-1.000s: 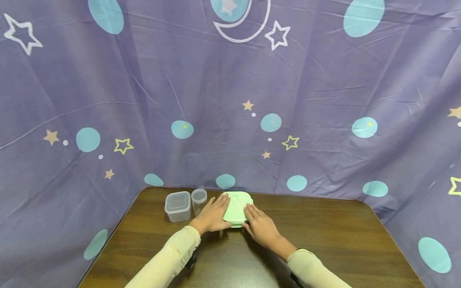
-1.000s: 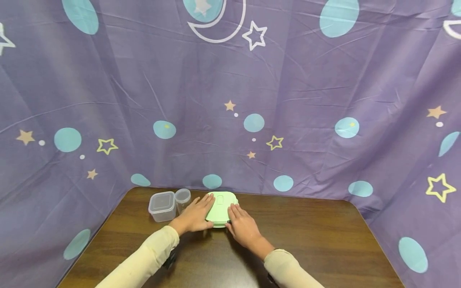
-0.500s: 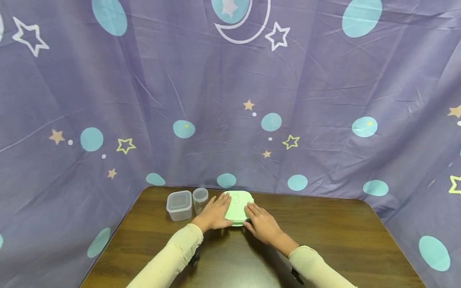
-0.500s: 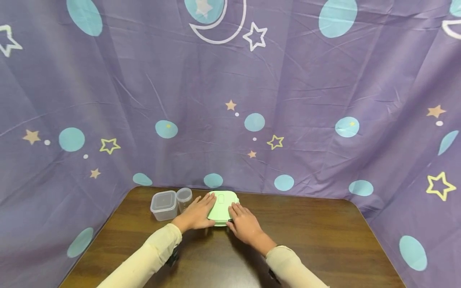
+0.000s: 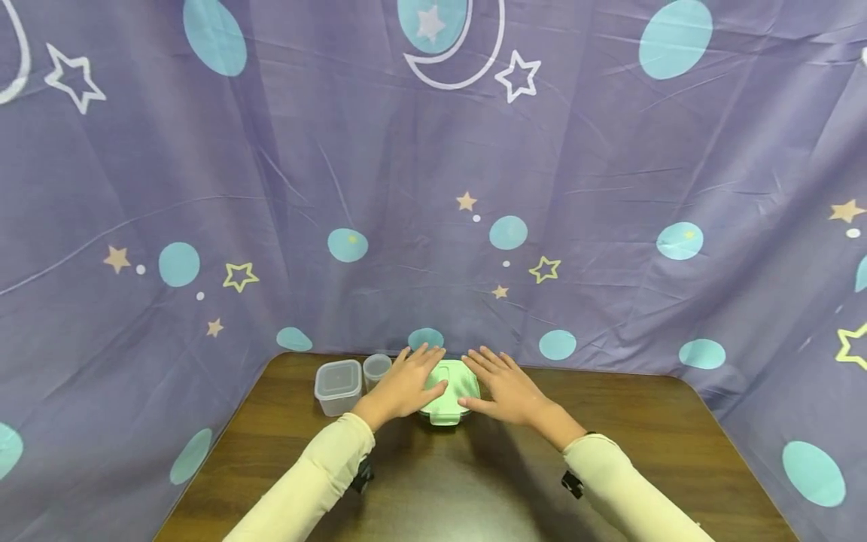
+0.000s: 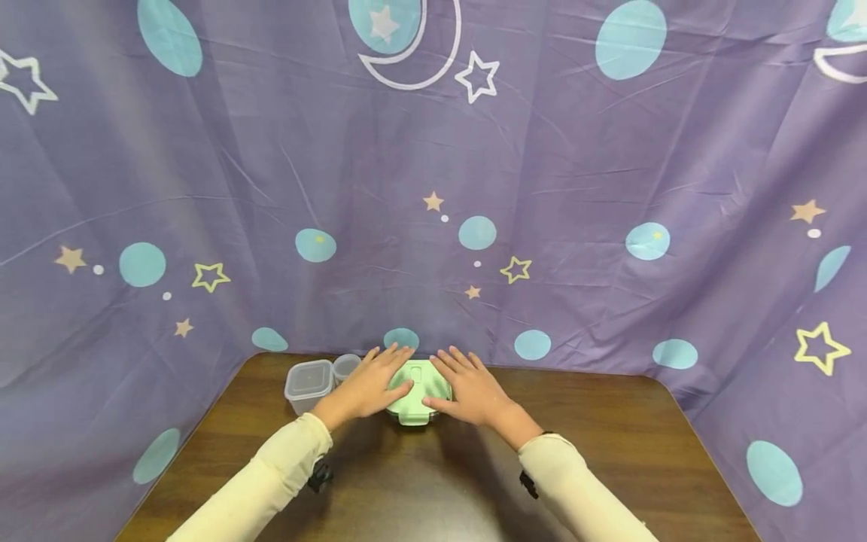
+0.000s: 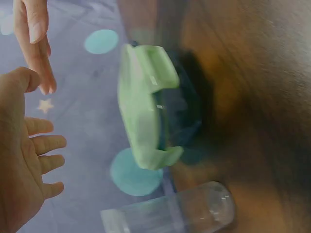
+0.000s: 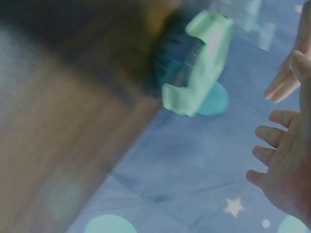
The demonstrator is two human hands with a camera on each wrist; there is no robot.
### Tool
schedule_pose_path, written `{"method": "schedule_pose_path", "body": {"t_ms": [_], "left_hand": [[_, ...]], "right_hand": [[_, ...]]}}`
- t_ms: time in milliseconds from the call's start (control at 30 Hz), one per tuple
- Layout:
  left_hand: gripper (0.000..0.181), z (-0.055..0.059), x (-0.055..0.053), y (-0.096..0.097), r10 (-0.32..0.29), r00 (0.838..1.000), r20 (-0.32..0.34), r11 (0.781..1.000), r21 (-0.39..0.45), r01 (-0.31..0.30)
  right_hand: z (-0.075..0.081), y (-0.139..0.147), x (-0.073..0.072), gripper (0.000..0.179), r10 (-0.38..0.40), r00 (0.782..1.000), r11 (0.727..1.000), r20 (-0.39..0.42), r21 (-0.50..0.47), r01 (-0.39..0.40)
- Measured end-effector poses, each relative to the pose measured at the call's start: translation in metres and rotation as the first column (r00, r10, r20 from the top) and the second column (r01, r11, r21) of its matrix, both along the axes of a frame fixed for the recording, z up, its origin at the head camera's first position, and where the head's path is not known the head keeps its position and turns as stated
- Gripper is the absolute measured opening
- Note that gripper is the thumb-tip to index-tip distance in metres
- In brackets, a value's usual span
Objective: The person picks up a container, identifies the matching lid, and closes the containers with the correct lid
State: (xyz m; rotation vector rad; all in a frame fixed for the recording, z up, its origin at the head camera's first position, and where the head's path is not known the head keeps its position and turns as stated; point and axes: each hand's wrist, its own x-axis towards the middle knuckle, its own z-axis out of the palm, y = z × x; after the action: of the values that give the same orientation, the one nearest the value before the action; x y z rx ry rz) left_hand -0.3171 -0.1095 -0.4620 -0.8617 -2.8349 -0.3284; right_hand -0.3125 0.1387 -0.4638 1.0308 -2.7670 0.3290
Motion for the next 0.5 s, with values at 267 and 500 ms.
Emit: {"method": "schedule_pose_path", "body": {"t_ms": [267, 500], "left_hand": [[0.075, 0.018, 0.014, 0.006, -0.011, 0.999, -0.046, 0.997, 0.077, 0.015], [0.083, 0.017, 0.028, 0.013, -0.023, 0.991, -0.135, 0.996, 0.079, 0.034]], "right_hand": [[0.029, 0.013, 0.006, 0.084, -0.066, 0.997, 0.995, -0.048, -0.077, 0.062], [0.03, 0.022, 0.015, 0.088, -0.116, 0.988, 0.988, -0.106, -0.114, 0.103]]}}
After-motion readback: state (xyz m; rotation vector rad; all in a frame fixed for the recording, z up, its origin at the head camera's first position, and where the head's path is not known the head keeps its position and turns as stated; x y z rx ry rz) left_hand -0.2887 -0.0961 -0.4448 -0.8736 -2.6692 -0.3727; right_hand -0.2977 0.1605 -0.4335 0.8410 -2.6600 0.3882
